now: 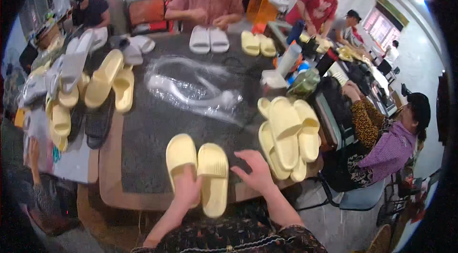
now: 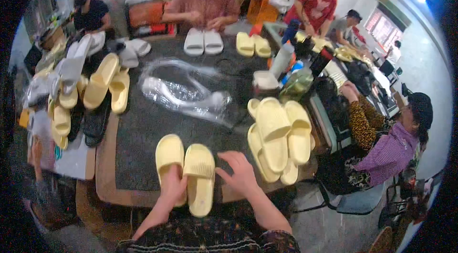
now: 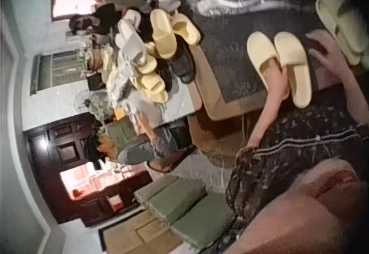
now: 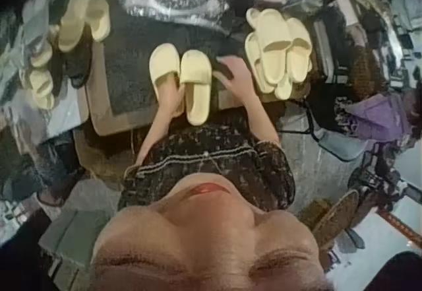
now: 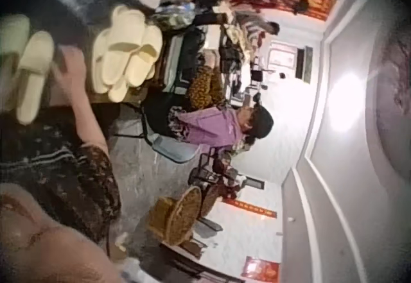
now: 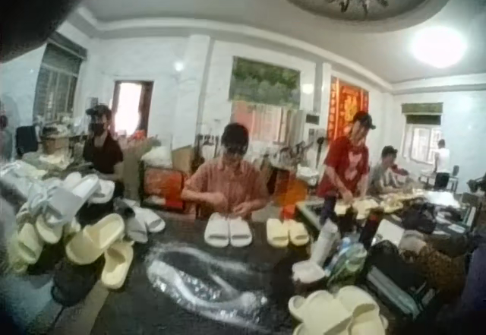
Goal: The person pairs slide sandals together by threading plastic fasteners through each pair and securing them by hand.
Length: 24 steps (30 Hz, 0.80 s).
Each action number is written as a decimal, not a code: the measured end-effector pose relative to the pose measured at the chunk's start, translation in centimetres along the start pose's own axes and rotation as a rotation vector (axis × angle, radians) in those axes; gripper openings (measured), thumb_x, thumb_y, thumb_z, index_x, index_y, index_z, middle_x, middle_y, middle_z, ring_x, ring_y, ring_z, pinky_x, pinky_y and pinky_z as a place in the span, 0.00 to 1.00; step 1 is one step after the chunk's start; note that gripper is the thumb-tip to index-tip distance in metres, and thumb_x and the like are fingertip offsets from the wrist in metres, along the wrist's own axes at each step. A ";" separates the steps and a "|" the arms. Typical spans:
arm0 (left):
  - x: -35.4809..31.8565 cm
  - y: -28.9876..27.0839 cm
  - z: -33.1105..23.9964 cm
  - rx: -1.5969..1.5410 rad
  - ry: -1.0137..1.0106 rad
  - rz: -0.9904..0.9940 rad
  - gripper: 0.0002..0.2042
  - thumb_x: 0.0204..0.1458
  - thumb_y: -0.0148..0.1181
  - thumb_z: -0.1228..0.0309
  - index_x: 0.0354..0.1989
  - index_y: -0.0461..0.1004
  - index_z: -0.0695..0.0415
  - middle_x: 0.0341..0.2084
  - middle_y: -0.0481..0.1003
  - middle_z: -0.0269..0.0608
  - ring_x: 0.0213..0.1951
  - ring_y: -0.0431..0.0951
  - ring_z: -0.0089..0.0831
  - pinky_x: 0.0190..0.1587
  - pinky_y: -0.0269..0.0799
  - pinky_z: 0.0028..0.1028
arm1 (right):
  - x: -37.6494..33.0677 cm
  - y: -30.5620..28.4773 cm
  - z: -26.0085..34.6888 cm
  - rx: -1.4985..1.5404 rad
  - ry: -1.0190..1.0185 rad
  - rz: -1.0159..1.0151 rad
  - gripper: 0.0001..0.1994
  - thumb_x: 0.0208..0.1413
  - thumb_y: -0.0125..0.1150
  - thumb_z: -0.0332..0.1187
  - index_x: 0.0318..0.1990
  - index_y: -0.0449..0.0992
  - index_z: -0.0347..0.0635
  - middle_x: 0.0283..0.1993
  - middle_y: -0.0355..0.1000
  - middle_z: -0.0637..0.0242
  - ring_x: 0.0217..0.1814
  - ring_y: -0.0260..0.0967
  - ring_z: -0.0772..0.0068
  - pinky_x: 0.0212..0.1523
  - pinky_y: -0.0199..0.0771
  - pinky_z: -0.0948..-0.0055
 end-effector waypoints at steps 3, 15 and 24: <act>0.0 -0.4 -2.1 -0.054 0.025 0.038 0.25 0.50 0.61 0.60 0.50 0.63 0.65 0.32 0.74 0.60 0.36 0.75 0.56 0.39 0.71 0.44 | 0.8 2.0 0.3 -0.108 -0.209 0.026 0.24 0.45 0.68 0.41 0.49 0.71 0.40 0.50 0.69 0.56 0.53 0.66 0.53 0.54 0.67 0.60; -2.0 -8.6 -1.4 -0.200 0.257 0.084 0.11 0.48 0.62 0.68 0.39 0.76 0.57 0.29 0.75 0.42 0.29 0.75 0.34 0.35 0.72 0.31 | 6.6 6.3 -2.1 -0.318 0.093 0.101 0.18 0.52 0.58 0.50 0.28 0.78 0.43 0.31 0.71 0.60 0.38 0.69 0.57 0.39 0.71 0.59; 9.2 -5.9 -4.0 0.087 0.625 -0.267 0.11 0.46 0.59 0.71 0.38 0.74 0.60 0.35 0.75 0.46 0.43 0.70 0.47 0.48 0.66 0.41 | 8.4 12.2 -2.8 -0.463 0.169 0.067 0.13 0.43 0.65 0.46 0.21 0.79 0.47 0.31 0.74 0.61 0.37 0.73 0.57 0.39 0.74 0.60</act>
Point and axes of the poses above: each hand's wrist, its own x-axis towards the middle knuckle, its own y-axis out of the palm, z = x × y, the point moved 3 cm from there along x, towards the middle knuckle
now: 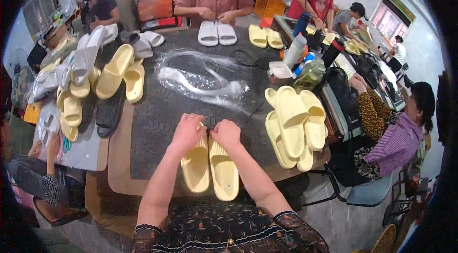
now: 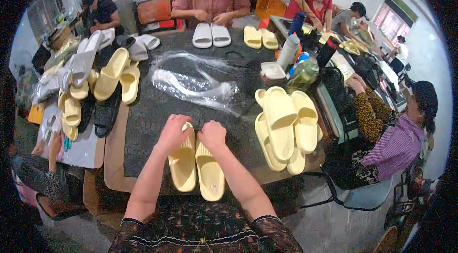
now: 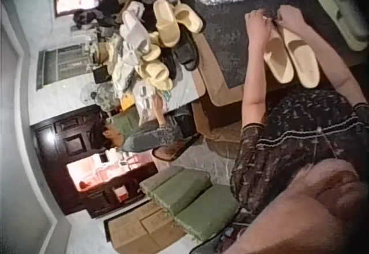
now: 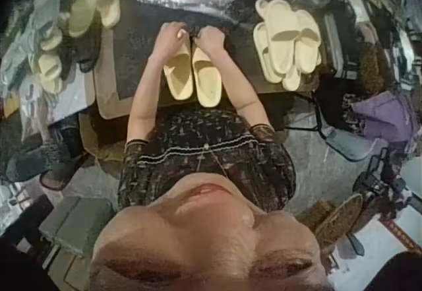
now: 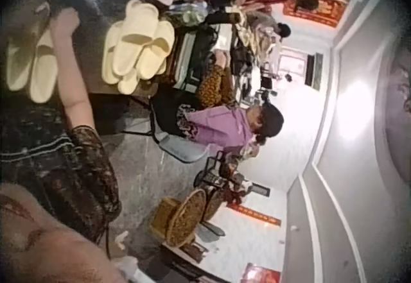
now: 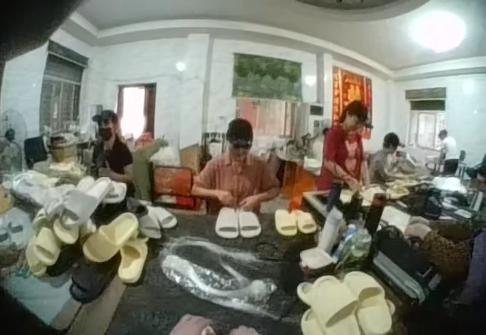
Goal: The person pairs slide sandals together by threading plastic fasteners through each pair and securing them by hand.
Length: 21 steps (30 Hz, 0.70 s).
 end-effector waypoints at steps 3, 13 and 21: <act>1.3 3.6 2.7 0.094 -0.073 0.187 0.11 0.45 0.59 0.70 0.38 0.78 0.58 0.34 0.76 0.48 0.44 0.70 0.49 0.47 0.66 0.39 | 0.1 0.0 -0.5 0.155 0.013 -0.029 0.10 0.43 0.63 0.42 0.22 0.79 0.46 0.30 0.73 0.61 0.36 0.73 0.58 0.38 0.74 0.60; 0.5 5.3 4.5 -0.529 -0.398 -0.001 0.09 0.51 0.60 0.69 0.35 0.76 0.61 0.25 0.77 0.37 0.27 0.74 0.22 0.33 0.70 0.24 | 2.8 2.8 -1.9 1.281 0.054 0.101 0.07 0.58 0.58 0.31 0.39 0.75 0.37 0.34 0.73 0.71 0.36 0.69 0.83 0.37 0.70 0.81; 0.2 4.7 3.1 -0.545 -0.402 0.002 0.08 0.50 0.60 0.70 0.36 0.76 0.62 0.25 0.78 0.36 0.28 0.75 0.20 0.33 0.70 0.24 | 1.7 1.9 -2.3 1.439 0.013 0.118 0.07 0.56 0.60 0.29 0.39 0.76 0.36 0.35 0.73 0.73 0.38 0.68 0.85 0.41 0.68 0.83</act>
Point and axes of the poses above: each hand's wrist, its own x-axis towards the middle knuckle, its own y-axis out of the palm, z = x × y, the point moved 3 cm from there along x, towards the middle knuckle
